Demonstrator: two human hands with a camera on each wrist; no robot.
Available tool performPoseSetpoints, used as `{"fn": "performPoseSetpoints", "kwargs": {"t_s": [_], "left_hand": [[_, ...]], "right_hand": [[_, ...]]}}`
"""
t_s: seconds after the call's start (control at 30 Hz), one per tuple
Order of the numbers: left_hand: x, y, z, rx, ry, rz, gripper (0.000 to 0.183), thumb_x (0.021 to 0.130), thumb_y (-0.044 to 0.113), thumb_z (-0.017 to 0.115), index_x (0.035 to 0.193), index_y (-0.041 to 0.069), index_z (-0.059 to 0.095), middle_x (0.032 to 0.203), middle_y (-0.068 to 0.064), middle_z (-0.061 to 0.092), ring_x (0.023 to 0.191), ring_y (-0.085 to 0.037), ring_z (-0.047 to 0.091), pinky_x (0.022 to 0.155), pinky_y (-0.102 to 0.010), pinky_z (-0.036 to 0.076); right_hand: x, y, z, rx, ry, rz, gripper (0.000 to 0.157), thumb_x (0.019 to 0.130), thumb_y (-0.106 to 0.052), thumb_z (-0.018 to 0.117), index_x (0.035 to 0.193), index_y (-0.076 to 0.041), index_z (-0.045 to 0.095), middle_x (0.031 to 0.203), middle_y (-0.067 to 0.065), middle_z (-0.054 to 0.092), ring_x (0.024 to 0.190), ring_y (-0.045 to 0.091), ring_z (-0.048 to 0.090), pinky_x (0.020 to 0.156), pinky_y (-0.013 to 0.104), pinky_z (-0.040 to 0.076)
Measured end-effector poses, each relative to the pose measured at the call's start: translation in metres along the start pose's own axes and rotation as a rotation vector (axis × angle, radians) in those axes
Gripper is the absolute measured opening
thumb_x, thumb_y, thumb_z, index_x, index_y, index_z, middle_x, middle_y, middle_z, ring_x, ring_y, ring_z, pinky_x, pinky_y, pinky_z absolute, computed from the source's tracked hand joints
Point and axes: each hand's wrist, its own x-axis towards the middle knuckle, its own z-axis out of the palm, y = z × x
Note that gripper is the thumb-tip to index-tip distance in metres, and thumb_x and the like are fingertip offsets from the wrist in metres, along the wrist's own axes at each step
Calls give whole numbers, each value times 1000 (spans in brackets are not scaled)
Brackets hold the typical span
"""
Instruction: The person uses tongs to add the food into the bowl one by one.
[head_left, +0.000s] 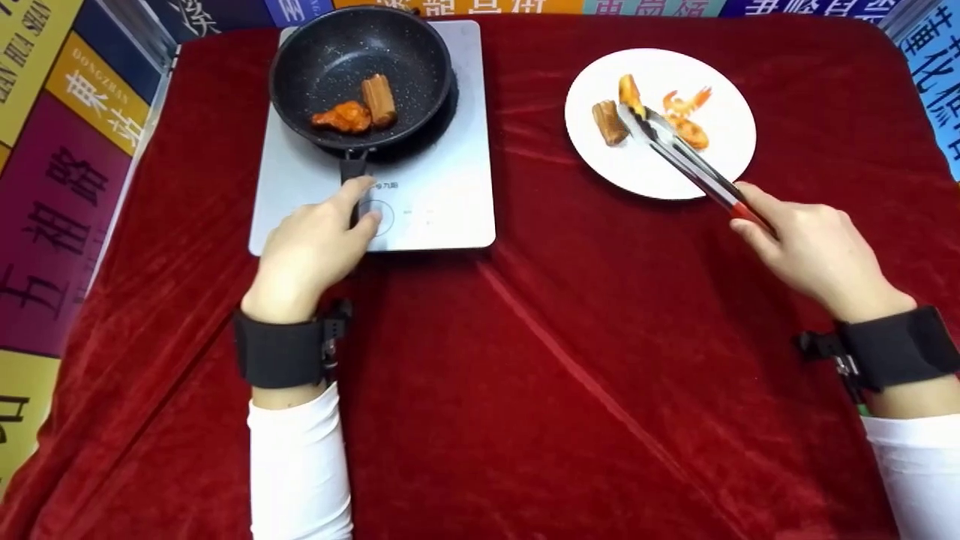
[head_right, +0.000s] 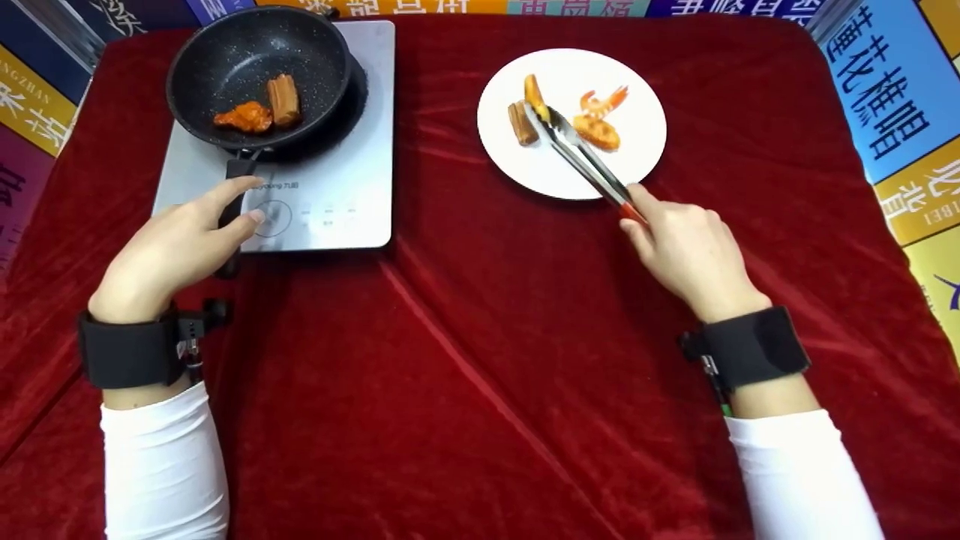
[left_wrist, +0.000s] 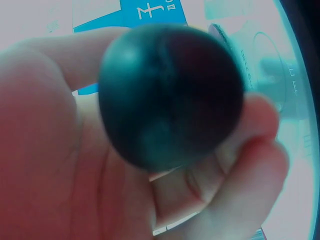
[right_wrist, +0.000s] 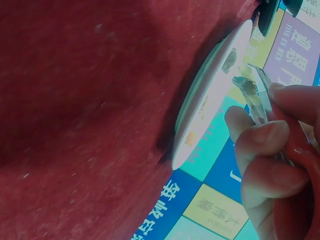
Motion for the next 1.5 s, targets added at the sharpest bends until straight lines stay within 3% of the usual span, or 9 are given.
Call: {"fn": "performPoseSetpoints", "kwargs": {"t_s": [0.4, 0.6, 0.83, 1.1, 1.5], "left_hand": [[-2, -1, -3, -10, 7, -2, 47, 92, 40, 39, 138, 31, 32, 127, -16, 48, 108, -38, 48, 83, -55, 35], [-2, -2, -2, -15, 8, -4, 47, 92, 41, 39, 138, 32, 33, 127, -15, 48, 109, -39, 48, 84, -55, 35], [-3, -3, -1, -11, 14, -5, 47, 92, 41, 39, 137, 32, 34, 125, -15, 50, 107, -38, 49, 82, -55, 36], [-2, -4, 0, -11, 7, -10, 47, 92, 42, 38, 137, 32, 33, 126, -15, 50, 108, -38, 49, 83, -55, 35], [0, -1, 0, -10, -11, -23, 47, 92, 44, 38, 138, 34, 31, 127, -14, 49, 108, -36, 49, 83, -54, 36]], "right_hand": [[30, -31, 5, 24, 27, -58, 39, 88, -26, 55, 126, -18, 51, 90, 17, 62, 74, 40, 55, 66, 53, 38], [43, -51, 7, 46, 68, -90, 29, 88, -27, 55, 116, -17, 55, 81, 11, 61, 67, 35, 53, 62, 50, 38], [55, -77, 12, 93, 108, -112, 38, 88, -29, 55, 125, -21, 53, 100, 12, 62, 81, 39, 56, 72, 52, 39], [64, -107, 20, 162, 139, -200, 42, 88, -29, 56, 129, -22, 50, 99, 12, 64, 82, 32, 58, 73, 47, 41], [80, -139, 34, 209, 157, -251, 42, 89, -29, 54, 129, -20, 50, 100, 9, 64, 84, 30, 60, 73, 46, 43]]}}
